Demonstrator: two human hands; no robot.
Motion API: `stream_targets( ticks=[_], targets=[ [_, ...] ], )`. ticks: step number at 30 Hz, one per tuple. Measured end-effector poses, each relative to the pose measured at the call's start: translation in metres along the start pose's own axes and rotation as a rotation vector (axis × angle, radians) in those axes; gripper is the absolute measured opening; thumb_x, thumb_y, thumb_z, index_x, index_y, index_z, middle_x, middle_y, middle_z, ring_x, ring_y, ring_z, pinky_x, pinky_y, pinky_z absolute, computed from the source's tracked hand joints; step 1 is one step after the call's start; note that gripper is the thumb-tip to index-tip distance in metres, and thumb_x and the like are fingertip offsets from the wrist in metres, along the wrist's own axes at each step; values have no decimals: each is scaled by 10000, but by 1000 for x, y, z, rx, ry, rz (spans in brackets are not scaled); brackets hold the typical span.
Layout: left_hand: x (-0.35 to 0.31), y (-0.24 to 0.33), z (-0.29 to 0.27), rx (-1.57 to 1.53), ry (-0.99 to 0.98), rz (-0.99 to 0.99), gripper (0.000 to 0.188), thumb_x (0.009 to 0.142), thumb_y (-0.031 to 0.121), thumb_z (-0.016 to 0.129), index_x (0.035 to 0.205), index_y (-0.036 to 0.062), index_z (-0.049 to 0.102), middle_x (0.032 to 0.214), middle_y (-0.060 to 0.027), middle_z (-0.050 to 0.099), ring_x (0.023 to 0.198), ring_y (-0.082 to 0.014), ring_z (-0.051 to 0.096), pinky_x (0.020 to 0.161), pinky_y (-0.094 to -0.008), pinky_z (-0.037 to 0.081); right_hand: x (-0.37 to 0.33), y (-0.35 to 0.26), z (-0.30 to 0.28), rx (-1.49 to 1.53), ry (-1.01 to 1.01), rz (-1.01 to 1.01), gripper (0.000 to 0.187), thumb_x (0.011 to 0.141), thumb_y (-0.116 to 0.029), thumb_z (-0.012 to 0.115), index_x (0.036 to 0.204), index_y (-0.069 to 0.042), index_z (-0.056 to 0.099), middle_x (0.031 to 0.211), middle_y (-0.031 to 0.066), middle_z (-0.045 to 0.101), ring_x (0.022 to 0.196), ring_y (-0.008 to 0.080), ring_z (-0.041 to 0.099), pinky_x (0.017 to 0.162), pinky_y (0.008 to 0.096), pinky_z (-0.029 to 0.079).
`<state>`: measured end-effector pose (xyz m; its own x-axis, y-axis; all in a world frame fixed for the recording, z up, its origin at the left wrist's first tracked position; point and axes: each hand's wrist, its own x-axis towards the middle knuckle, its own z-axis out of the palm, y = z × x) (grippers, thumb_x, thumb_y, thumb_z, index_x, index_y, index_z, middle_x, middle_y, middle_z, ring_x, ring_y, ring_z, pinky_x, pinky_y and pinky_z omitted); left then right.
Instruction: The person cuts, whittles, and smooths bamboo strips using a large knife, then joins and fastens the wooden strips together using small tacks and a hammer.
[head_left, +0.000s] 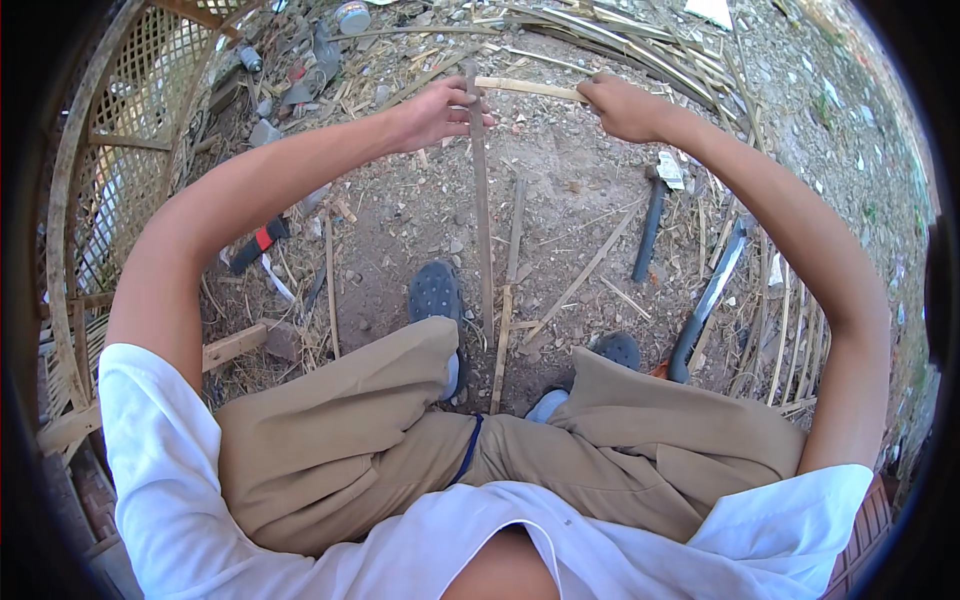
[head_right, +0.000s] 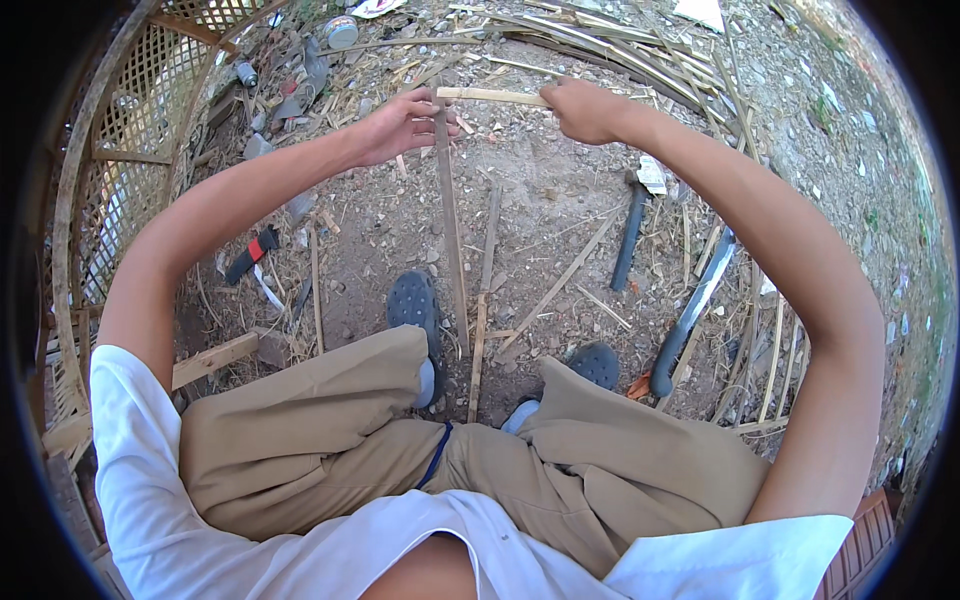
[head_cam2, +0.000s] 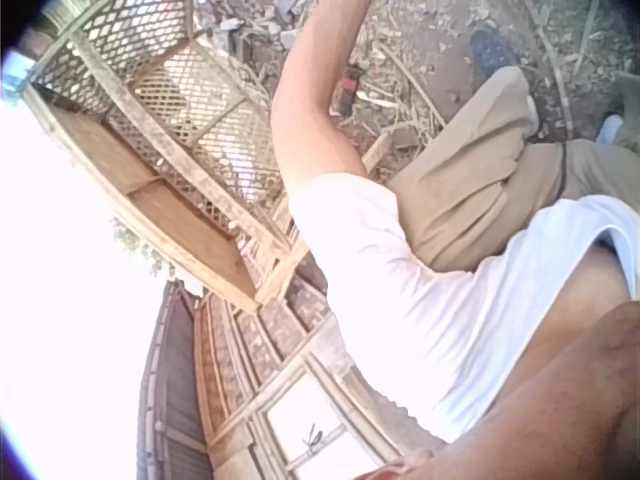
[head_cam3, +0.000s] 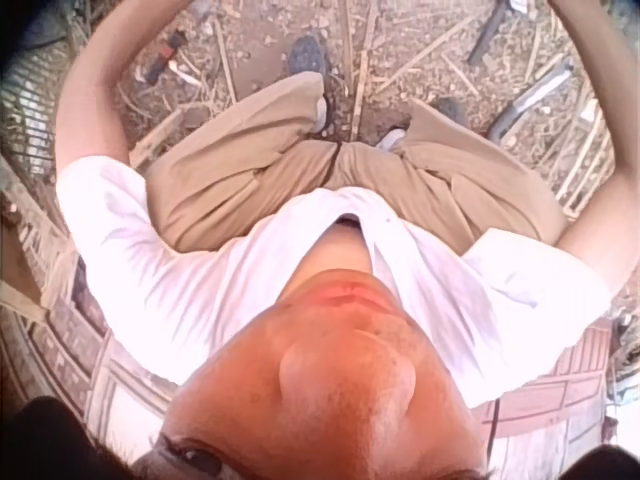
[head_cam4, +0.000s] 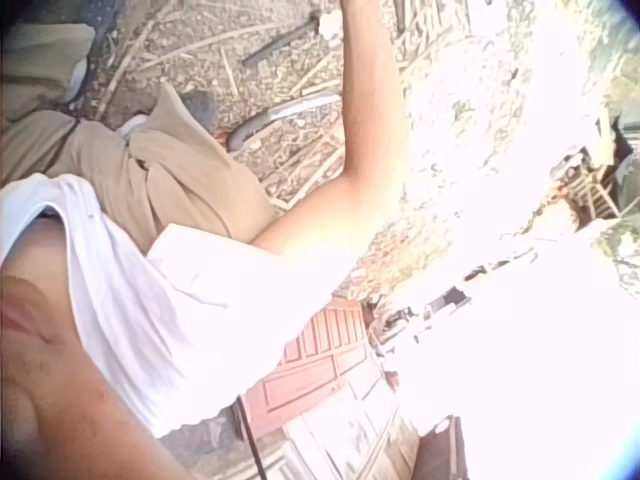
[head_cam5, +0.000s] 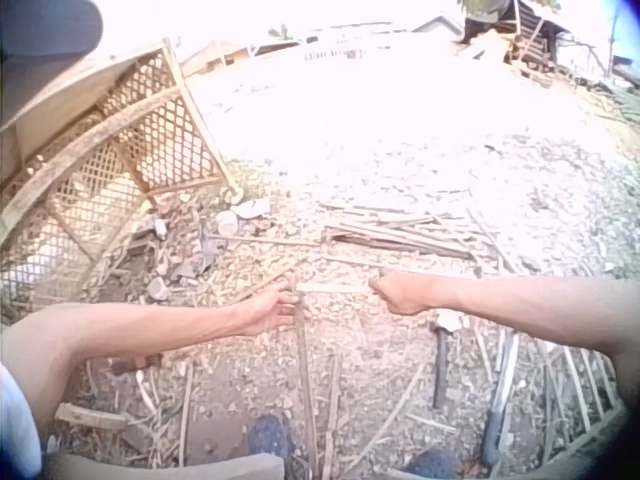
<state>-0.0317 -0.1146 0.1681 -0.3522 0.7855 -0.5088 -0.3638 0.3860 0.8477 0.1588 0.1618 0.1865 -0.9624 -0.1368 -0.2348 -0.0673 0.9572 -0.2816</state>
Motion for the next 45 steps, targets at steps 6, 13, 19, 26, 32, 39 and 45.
stream_targets(
  ticks=[6, 13, 19, 26, 32, 39, 45],
  targets=[
    [-13, 19, 12, 90, -97, -80, 516, 1129, 220, 461, 1601, 128, 274, 1353, -176, 604, 1224, -364, 690, 1121, -641, 503, -18, 4, -2, -148, 164, 30, 270, 951, 24, 575, 1220, 19, 559, 1185, 228, 593, 1196, 411, 619, 1021, 522, 512],
    [25, 16, 38, 18, -255, 32, 375, 1109, 202, 482, 1458, 75, 432, 1314, -174, 629, 1233, -352, 687, 1100, -553, 531, -41, 3, -4, -248, 126, 77, 314, 947, 39, 573, 1257, 0, 547, 1196, 194, 591, 1207, 379, 631, 1009, 498, 538],
    [46, 7, 61, 71, -284, 104, 313, 1171, 308, 452, 1366, 67, 493, 1264, -148, 665, 1110, -276, 730, 1040, -458, 590, -62, 17, 6, -277, 54, 136, 326, 954, 29, 578, 1275, -5, 531, 1184, 175, 585, 1182, 369, 636, 985, 477, 555],
    [51, -7, 62, 155, -199, 121, 343, 1183, 377, 429, 1333, 80, 512, 1231, -101, 684, 1013, -231, 746, 956, -412, 623, -64, 29, 8, -266, 96, 89, 365, 944, 33, 599, 1298, -22, 525, 1176, 162, 571, 1167, 359, 635, 958, 489, 542],
    [57, -21, 53, 105, -127, 96, 363, 1190, 380, 400, 1305, 56, 515, 1188, -102, 672, 938, -241, 721, 936, -459, 619, -59, 41, 14, -228, 104, 95, 321, 953, 28, 602, 1261, -33, 535, 1173, 169, 566, 1155, 376, 631, 932, 512, 530],
    [55, -24, 45, 145, -73, 54, 332, 1203, 362, 339, 1326, 88, 479, 1215, -83, 677, 961, -210, 714, 964, -443, 597, -64, 86, 25, -112, 50, 130, 146, 944, -93, 684, 1024, 8, 617, 1023, 182, 630, 1018, 388, 654, 876, 506, 522],
    [50, -25, 41, 187, -24, 40, 326, 1205, 356, 337, 1302, 82, 484, 1197, -89, 671, 974, -227, 731, 946, -447, 611, -70, 110, 32, 96, -90, 156, 227, 856, -112, 765, 1027, -10, 655, 880, 140, 706, 855, 325, 708, 801, 433, 559]
  ],
)
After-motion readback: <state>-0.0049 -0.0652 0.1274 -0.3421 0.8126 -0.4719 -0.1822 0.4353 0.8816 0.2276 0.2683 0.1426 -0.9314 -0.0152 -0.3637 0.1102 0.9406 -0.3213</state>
